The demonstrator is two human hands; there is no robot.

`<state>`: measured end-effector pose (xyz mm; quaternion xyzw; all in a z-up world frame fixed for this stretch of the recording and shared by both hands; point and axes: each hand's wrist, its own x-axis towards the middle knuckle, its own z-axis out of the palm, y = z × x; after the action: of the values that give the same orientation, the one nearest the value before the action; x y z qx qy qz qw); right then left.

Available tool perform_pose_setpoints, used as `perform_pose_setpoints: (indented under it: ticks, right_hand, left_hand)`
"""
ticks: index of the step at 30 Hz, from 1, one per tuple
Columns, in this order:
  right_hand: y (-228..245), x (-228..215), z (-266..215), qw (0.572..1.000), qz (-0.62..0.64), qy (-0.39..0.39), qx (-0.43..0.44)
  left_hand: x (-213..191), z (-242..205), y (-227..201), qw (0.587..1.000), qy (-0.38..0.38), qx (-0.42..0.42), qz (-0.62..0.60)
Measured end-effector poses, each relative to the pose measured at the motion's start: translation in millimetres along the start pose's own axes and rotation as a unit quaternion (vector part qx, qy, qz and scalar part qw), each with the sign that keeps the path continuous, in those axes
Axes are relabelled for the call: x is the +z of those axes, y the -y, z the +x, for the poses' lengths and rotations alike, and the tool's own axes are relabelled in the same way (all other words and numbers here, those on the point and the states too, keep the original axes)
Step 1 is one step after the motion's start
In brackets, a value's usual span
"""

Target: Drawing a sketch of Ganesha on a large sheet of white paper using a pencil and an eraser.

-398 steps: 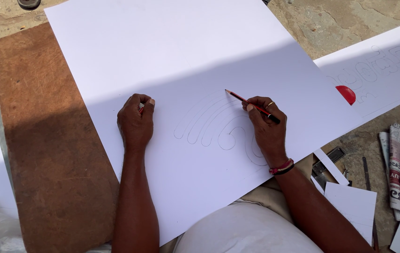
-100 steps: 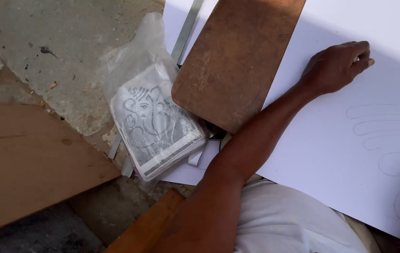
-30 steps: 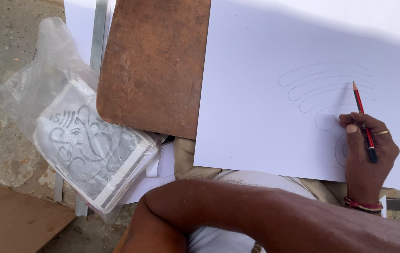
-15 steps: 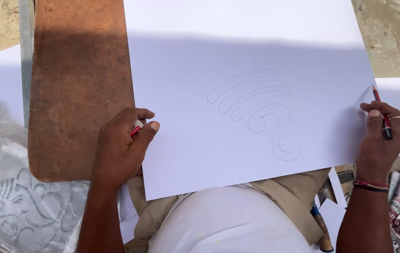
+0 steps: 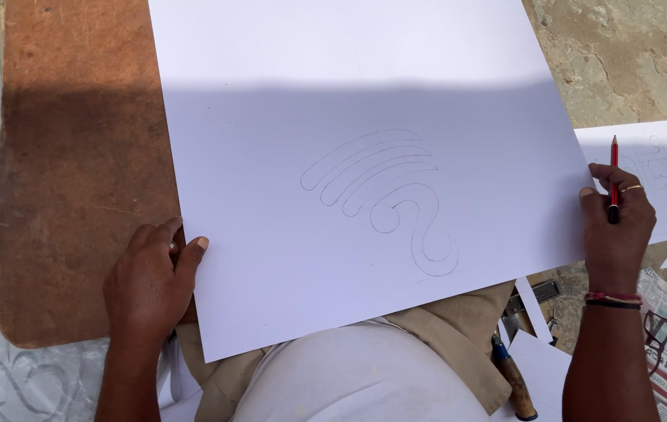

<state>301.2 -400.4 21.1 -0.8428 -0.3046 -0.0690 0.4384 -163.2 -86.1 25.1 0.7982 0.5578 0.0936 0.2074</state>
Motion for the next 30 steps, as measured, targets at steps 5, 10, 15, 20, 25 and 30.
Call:
perform_pose_setpoints:
  ticks: [5, 10, 15, 20, 25, 30]
  right_hand:
    - [6.2, -19.4, -11.3, 1.0, -0.005, 0.016, -0.005]
    - [9.4, -27.4, -30.6, 0.999, 0.017, 0.013, 0.04]
    - [21.2, -28.6, -42.5, 0.999, 0.001, 0.04, 0.031]
    - [43.4, -42.4, -39.0, 0.996, -0.021, 0.088, 0.002]
    - [22.7, -42.1, -36.8, 0.995, -0.058, 0.081, 0.021]
    - [15.0, -42.6, -38.2, 0.993, -0.073, 0.093, 0.026]
  left_hand:
    - [6.9, 8.7, 10.8, 0.995, -0.024, 0.031, -0.087]
    - [0.8, 20.1, -1.4, 0.95, -0.023, -0.02, -0.311]
    - [4.5, 54.5, 5.1, 0.868, 0.008, -0.046, -0.495]
    - [4.9, 61.2, 4.1, 0.895, 0.043, -0.053, -0.44]
    - [2.6, 58.3, -1.2, 0.939, 0.04, -0.041, -0.34]
    - [3.6, 61.6, -1.2, 0.957, 0.034, -0.039, -0.287]
